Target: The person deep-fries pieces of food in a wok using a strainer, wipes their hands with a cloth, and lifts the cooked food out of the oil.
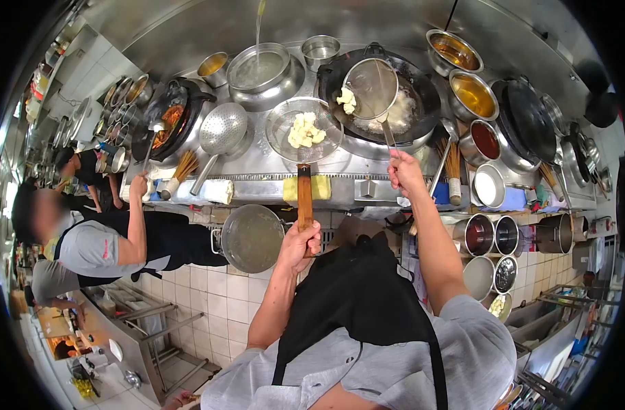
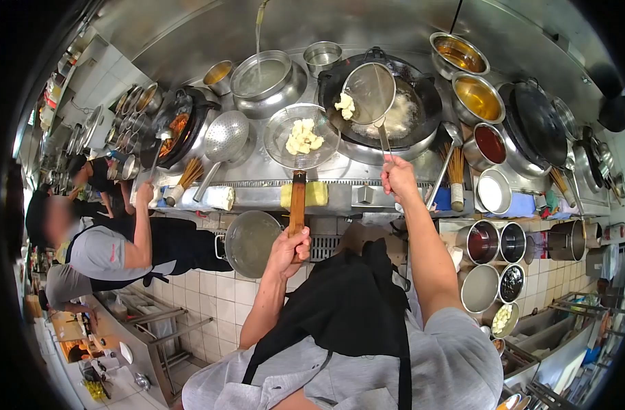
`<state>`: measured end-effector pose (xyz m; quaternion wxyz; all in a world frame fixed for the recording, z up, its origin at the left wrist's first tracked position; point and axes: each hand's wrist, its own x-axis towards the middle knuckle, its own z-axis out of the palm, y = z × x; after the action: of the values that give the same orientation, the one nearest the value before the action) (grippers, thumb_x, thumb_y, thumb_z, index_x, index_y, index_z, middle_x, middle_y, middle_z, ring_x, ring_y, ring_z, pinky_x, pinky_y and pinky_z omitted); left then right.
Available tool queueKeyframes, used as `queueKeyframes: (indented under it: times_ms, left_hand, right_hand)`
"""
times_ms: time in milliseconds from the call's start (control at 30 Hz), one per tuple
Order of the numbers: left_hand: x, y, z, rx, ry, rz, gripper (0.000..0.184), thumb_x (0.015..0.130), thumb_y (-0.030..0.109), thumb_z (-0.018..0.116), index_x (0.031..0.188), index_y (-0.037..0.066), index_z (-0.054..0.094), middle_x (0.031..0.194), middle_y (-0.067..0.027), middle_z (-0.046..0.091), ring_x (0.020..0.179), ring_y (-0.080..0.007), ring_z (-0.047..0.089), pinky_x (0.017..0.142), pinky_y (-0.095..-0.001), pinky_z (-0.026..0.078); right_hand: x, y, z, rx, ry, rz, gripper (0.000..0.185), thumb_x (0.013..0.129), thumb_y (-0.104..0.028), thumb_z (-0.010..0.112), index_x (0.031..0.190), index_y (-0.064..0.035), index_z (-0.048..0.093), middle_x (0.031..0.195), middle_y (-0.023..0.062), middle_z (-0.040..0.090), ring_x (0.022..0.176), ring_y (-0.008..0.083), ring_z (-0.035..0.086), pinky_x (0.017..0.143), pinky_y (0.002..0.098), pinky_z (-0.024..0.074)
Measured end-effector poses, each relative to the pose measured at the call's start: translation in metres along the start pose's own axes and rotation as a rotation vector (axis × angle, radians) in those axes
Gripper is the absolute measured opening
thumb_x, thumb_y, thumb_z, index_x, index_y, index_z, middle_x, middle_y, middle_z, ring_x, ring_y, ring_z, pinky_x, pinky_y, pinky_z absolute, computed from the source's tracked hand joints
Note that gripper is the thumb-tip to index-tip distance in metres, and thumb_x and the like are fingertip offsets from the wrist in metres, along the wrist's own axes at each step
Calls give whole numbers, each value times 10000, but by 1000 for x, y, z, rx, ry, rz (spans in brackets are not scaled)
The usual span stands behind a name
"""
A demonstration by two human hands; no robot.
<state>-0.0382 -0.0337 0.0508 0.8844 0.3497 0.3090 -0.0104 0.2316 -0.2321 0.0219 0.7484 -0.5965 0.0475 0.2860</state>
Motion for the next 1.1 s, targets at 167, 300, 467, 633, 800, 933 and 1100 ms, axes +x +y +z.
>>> queueKeyframes:
  times_ms: [167, 300, 467, 633, 800, 933, 1100]
  left_hand:
    - [4, -1, -1, 10, 0, -5, 157, 925, 105, 639, 996, 85, 500, 755, -18, 502, 543, -39, 404, 449, -195, 341]
    - [7, 3, 0, 12, 6, -12, 145, 928, 98, 633, 991, 82, 504, 752, -14, 499, 542, -38, 401, 449, -190, 338]
    - [11, 3, -3, -19, -5, -15, 138, 928, 90, 627, 1009, 71, 518, 737, -9, 496, 537, -33, 396, 445, -182, 325]
    - [12, 8, -7, -80, 4, -18, 122, 931, 85, 616, 1019, 41, 544, 723, -7, 506, 523, -35, 399, 436, -187, 326]
    - [41, 21, -21, -61, -9, 32, 102, 938, 97, 608, 985, 75, 520, 731, -9, 504, 525, -40, 416, 447, -195, 351]
    - [75, 26, -37, -73, -13, 41, 104, 936, 96, 611, 976, 93, 515, 733, -14, 511, 526, -53, 424, 451, -205, 358]
    - [98, 15, -50, -89, -21, 7, 98, 943, 118, 606, 984, 78, 527, 741, -31, 534, 548, -64, 451, 475, -206, 384]
  right_hand:
    - [-28, -2, 28, 37, -11, 14, 446, 863, -18, 504, 1302, 28, 447, 599, 49, 522, 360, 117, 409, 320, 281, 339]
    - [-58, 6, 57, -214, 2, -49, 395, 898, -67, 516, 1292, -34, 518, 652, 116, 607, 450, 220, 548, 405, 344, 440]
    - [-47, 36, 56, -799, 131, -620, 343, 899, -95, 540, 1239, -79, 586, 934, 233, 669, 889, 395, 649, 785, 433, 504]
    - [-52, 6, 9, -790, 324, -506, 358, 888, -95, 553, 1244, -100, 596, 979, 245, 663, 921, 407, 651, 812, 421, 510]
    - [-39, -42, -65, -1036, 581, -497, 362, 875, -96, 502, 1219, -38, 600, 958, 280, 655, 913, 431, 642, 828, 460, 503]
    - [-7, -19, -105, -1094, 645, -598, 381, 864, -57, 491, 1232, -1, 574, 820, 217, 681, 694, 343, 671, 657, 425, 536]
    - [-14, -18, -67, -78, 321, -19, 314, 860, -23, 480, 1169, -31, 531, 579, 43, 499, 363, 118, 395, 316, 287, 305]
